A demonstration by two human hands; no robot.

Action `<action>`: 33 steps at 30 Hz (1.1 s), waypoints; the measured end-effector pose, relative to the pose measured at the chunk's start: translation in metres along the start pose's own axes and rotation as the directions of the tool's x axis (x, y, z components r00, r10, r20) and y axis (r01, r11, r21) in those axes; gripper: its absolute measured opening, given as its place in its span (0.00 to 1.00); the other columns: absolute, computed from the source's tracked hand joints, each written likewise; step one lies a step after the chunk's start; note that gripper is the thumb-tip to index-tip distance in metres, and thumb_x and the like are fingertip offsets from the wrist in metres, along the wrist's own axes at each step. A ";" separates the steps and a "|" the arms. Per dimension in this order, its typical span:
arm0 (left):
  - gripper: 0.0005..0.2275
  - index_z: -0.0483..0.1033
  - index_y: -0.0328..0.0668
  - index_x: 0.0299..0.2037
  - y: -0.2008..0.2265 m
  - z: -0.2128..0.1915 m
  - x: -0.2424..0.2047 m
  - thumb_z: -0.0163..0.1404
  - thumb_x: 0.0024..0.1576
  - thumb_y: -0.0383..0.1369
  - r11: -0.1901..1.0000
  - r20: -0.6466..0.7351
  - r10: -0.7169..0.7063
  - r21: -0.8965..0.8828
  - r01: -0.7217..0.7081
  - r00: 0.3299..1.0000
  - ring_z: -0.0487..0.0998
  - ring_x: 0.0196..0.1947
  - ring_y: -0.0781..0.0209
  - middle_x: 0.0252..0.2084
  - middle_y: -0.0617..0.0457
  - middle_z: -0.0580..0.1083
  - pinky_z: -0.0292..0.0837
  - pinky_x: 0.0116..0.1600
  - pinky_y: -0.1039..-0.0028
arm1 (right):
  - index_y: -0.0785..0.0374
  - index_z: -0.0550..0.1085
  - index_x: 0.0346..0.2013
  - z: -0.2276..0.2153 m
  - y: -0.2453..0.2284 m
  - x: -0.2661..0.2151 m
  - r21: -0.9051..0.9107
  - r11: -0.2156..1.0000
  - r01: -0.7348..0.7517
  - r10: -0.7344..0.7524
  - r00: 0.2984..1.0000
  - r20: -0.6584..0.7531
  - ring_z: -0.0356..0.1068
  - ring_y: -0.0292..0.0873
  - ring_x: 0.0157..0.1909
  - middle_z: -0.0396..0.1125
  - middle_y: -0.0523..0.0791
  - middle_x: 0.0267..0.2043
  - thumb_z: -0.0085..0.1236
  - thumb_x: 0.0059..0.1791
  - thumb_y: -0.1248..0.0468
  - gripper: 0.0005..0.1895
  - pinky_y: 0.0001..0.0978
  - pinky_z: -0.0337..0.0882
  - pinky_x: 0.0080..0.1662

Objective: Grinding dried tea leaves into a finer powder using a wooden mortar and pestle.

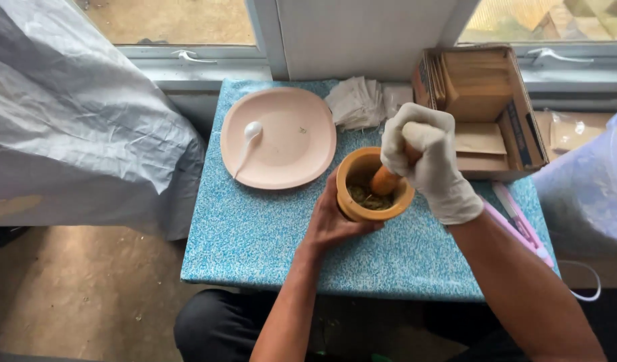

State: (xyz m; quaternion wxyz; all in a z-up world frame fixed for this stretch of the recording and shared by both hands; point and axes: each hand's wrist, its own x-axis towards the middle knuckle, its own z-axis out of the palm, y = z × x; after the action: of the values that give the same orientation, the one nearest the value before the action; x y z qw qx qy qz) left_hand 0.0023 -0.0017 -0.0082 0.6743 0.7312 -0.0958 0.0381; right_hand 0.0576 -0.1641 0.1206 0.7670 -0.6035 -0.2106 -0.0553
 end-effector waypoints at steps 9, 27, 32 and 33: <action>0.62 0.62 0.52 0.80 -0.005 0.000 0.000 0.80 0.29 0.52 1.000 0.012 -0.005 -0.002 0.005 1.000 0.80 0.67 0.32 0.65 0.37 0.79 0.75 0.73 0.41 | 0.65 0.68 0.18 0.024 0.026 0.004 -0.032 0.985 -0.171 0.171 0.985 -0.002 0.47 0.38 0.11 0.45 0.45 0.11 0.46 0.44 0.68 0.10 0.28 0.49 0.18; 0.60 0.65 0.59 0.78 0.007 -0.003 -0.002 0.80 0.28 0.53 0.996 0.000 -0.087 0.018 0.087 0.996 0.82 0.66 0.37 0.63 0.42 0.81 0.77 0.71 0.45 | 0.66 0.67 0.22 0.019 0.018 -0.006 0.206 0.979 0.011 0.005 0.997 -0.075 0.49 0.38 0.09 0.46 0.46 0.10 0.45 0.48 0.63 0.12 0.31 0.50 0.15; 0.61 0.63 0.57 0.79 0.008 -0.004 -0.004 0.79 0.28 0.53 0.997 0.012 -0.071 0.001 0.071 0.997 0.80 0.68 0.34 0.65 0.39 0.80 0.76 0.73 0.43 | 0.69 0.66 0.19 0.016 0.042 -0.015 0.226 0.973 -0.038 0.051 0.997 -0.053 0.48 0.40 0.08 0.46 0.48 0.10 0.48 0.47 0.64 0.14 0.31 0.50 0.15; 0.60 0.64 0.56 0.79 0.007 -0.004 -0.002 0.79 0.29 0.53 0.998 0.017 -0.063 0.002 0.063 0.998 0.80 0.68 0.34 0.65 0.39 0.80 0.75 0.73 0.43 | 0.69 0.67 0.20 0.016 0.039 -0.010 0.178 0.983 -0.035 0.048 0.997 -0.066 0.48 0.40 0.09 0.45 0.47 0.10 0.47 0.46 0.65 0.12 0.32 0.50 0.16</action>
State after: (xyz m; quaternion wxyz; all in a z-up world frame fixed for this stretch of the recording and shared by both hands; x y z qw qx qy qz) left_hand -0.0008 0.0018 -0.0018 0.6738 0.7346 -0.0787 0.0107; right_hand 0.0575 -0.1401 0.0843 0.8255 -0.5349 -0.1751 -0.0416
